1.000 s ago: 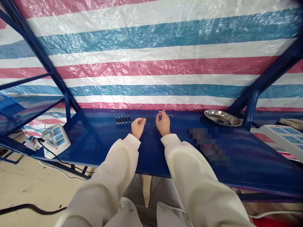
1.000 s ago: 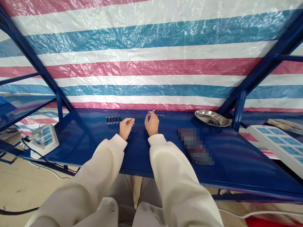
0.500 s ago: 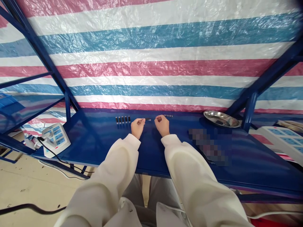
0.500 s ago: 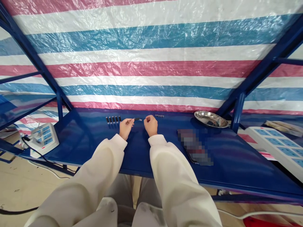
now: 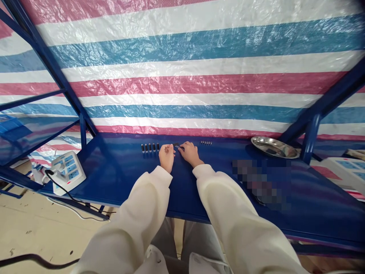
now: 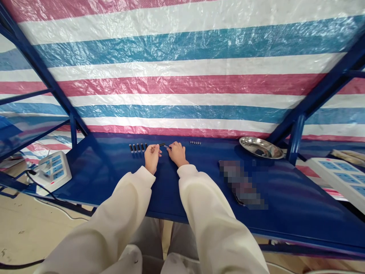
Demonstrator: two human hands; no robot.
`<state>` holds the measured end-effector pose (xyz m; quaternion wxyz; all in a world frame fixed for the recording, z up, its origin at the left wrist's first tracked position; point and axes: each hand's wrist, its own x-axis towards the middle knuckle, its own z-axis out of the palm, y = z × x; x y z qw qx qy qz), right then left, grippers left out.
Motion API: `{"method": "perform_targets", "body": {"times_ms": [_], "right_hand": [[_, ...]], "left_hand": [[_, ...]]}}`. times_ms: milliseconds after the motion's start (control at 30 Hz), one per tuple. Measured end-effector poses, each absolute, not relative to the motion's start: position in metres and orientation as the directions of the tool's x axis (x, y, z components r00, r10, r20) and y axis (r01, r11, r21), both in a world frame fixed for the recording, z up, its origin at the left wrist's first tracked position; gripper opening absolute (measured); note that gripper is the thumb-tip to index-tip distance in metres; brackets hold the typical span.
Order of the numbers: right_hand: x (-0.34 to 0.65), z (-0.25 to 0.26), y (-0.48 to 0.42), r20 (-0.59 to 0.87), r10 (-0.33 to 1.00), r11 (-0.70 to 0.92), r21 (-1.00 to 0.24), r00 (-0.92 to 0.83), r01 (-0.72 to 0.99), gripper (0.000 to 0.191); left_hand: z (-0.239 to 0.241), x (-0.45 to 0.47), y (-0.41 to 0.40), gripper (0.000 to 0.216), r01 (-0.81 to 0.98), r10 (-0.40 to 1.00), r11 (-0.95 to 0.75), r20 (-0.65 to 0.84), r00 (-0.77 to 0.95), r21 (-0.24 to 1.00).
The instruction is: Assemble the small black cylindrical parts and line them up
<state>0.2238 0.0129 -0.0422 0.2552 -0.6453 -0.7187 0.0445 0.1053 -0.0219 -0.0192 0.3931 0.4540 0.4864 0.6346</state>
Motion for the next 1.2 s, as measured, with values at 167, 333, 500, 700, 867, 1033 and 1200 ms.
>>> {"method": "perform_targets", "body": {"times_ms": [167, 333, 500, 700, 867, 1033, 1200], "right_hand": [[0.233, -0.045, 0.012, 0.323, 0.946, 0.123, -0.402, 0.015, 0.908, 0.012], [0.244, -0.044, 0.009, 0.33, 0.933, 0.155, -0.731, 0.145, 0.665, 0.016], [0.246, -0.037, 0.001, 0.336, 0.918, 0.28, -0.925, 0.21, 0.259, 0.038], [0.239, -0.03, -0.008, 0.284, 0.937, 0.28, -0.959, 0.205, 0.051, 0.038], [0.239, -0.029, -0.009, 0.252, 0.952, 0.263, -0.964, 0.172, -0.043, 0.042], [0.243, -0.032, -0.007, 0.26, 0.954, 0.259, -0.965, 0.152, 0.023, 0.04], [0.246, -0.035, -0.005, 0.375, 0.912, 0.321, -0.905, 0.166, 0.279, 0.033]], "left_hand": [[-0.02, 0.105, -0.022, 0.021, -0.047, 0.944, -0.212, 0.192, -0.268, 0.976], [-0.02, 0.103, -0.021, 0.02, -0.047, 0.945, -0.2, 0.18, -0.275, 0.979], [-0.016, 0.103, -0.023, 0.017, -0.055, 0.954, -0.172, 0.152, -0.257, 0.984], [-0.017, 0.103, -0.023, 0.015, -0.044, 0.959, -0.162, 0.147, -0.241, 0.986], [-0.019, 0.103, -0.021, 0.019, -0.103, 0.981, -0.108, 0.089, -0.174, 0.989], [-0.019, 0.103, -0.02, 0.022, -0.144, 0.991, -0.064, 0.046, -0.127, 0.988], [-0.017, 0.102, -0.023, 0.017, -0.124, 0.989, -0.121, 0.109, -0.099, 0.985]]}}
